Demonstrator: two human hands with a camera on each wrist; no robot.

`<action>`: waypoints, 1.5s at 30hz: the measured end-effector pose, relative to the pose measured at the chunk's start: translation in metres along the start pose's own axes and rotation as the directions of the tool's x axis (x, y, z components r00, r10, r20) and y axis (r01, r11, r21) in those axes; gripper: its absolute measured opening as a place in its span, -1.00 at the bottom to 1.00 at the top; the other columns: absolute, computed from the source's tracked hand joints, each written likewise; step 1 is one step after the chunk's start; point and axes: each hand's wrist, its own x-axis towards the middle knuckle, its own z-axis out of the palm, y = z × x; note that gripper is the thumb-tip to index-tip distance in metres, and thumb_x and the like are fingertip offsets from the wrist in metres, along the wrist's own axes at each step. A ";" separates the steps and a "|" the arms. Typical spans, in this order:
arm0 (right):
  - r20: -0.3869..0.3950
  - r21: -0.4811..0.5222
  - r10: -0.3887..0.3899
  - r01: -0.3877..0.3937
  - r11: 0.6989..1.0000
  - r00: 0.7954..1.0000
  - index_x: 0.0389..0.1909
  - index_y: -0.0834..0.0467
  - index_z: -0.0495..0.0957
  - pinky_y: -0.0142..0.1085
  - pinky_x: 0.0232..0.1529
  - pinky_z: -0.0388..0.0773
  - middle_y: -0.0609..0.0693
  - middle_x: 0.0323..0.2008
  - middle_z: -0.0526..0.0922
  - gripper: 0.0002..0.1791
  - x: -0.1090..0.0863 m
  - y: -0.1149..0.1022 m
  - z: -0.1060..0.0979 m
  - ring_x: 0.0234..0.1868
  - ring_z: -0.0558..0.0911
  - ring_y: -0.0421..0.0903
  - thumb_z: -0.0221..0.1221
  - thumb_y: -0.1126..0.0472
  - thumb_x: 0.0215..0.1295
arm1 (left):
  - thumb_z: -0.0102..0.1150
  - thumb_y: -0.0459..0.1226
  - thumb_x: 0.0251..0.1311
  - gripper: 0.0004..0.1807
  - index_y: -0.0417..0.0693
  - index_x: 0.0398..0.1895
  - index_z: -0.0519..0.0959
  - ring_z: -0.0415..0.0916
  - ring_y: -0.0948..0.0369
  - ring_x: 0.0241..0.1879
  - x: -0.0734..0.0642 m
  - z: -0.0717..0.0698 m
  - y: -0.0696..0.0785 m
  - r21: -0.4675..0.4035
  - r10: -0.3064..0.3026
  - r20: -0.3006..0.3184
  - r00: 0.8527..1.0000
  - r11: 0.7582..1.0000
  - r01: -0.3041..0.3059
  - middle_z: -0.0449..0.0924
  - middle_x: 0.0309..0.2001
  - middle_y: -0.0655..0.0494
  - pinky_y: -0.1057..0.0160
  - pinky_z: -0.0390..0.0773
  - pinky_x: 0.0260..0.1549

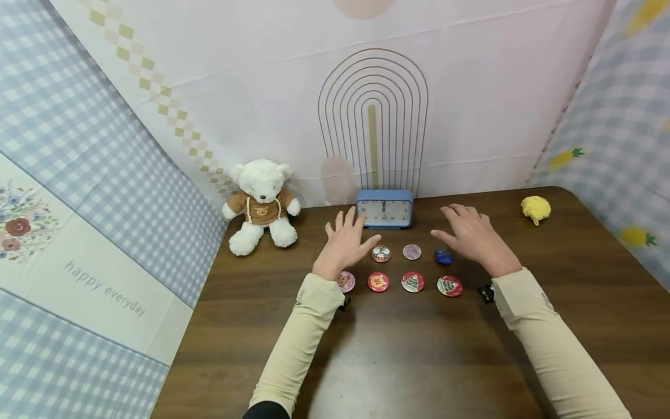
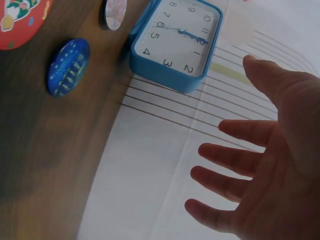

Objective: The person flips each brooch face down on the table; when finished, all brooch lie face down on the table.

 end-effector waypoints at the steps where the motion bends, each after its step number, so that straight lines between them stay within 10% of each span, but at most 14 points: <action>1: 0.000 0.011 -0.003 0.003 1.000 1.000 0.41 0.45 0.24 0.45 0.18 0.15 0.51 0.36 0.24 -0.25 0.000 0.001 0.001 0.34 0.22 0.50 0.11 -0.07 0.51 | -0.16 0.25 0.47 -0.17 -0.05 0.60 0.10 -0.22 -0.24 0.54 0.001 0.001 0.002 0.000 0.006 0.005 1.000 1.000 -0.006 -0.13 0.59 -0.20 -0.43 -0.09 0.32; 24: -0.037 0.232 0.014 -0.005 0.973 0.999 0.35 0.38 0.35 0.31 0.27 0.19 0.41 0.31 0.34 -0.32 -0.013 0.038 0.025 0.33 0.27 0.41 0.31 0.09 0.37 | 0.19 0.12 0.36 -0.22 0.05 0.55 0.24 0.17 -0.10 0.43 0.032 0.027 0.061 -0.029 0.192 0.020 0.981 0.981 -0.191 0.24 0.47 -0.03 -0.23 0.27 0.22; 45: 0.101 0.230 0.033 -0.056 0.971 0.994 0.21 0.45 0.48 0.29 0.21 0.29 0.42 0.14 0.51 -0.37 -0.010 0.054 0.045 0.22 0.38 0.41 0.41 0.19 0.21 | 0.37 -0.05 0.27 -0.40 0.09 0.36 0.47 0.23 0.00 0.35 0.050 0.061 0.100 -0.021 0.247 0.107 0.963 0.969 -0.246 0.44 0.35 0.14 -0.06 0.24 0.12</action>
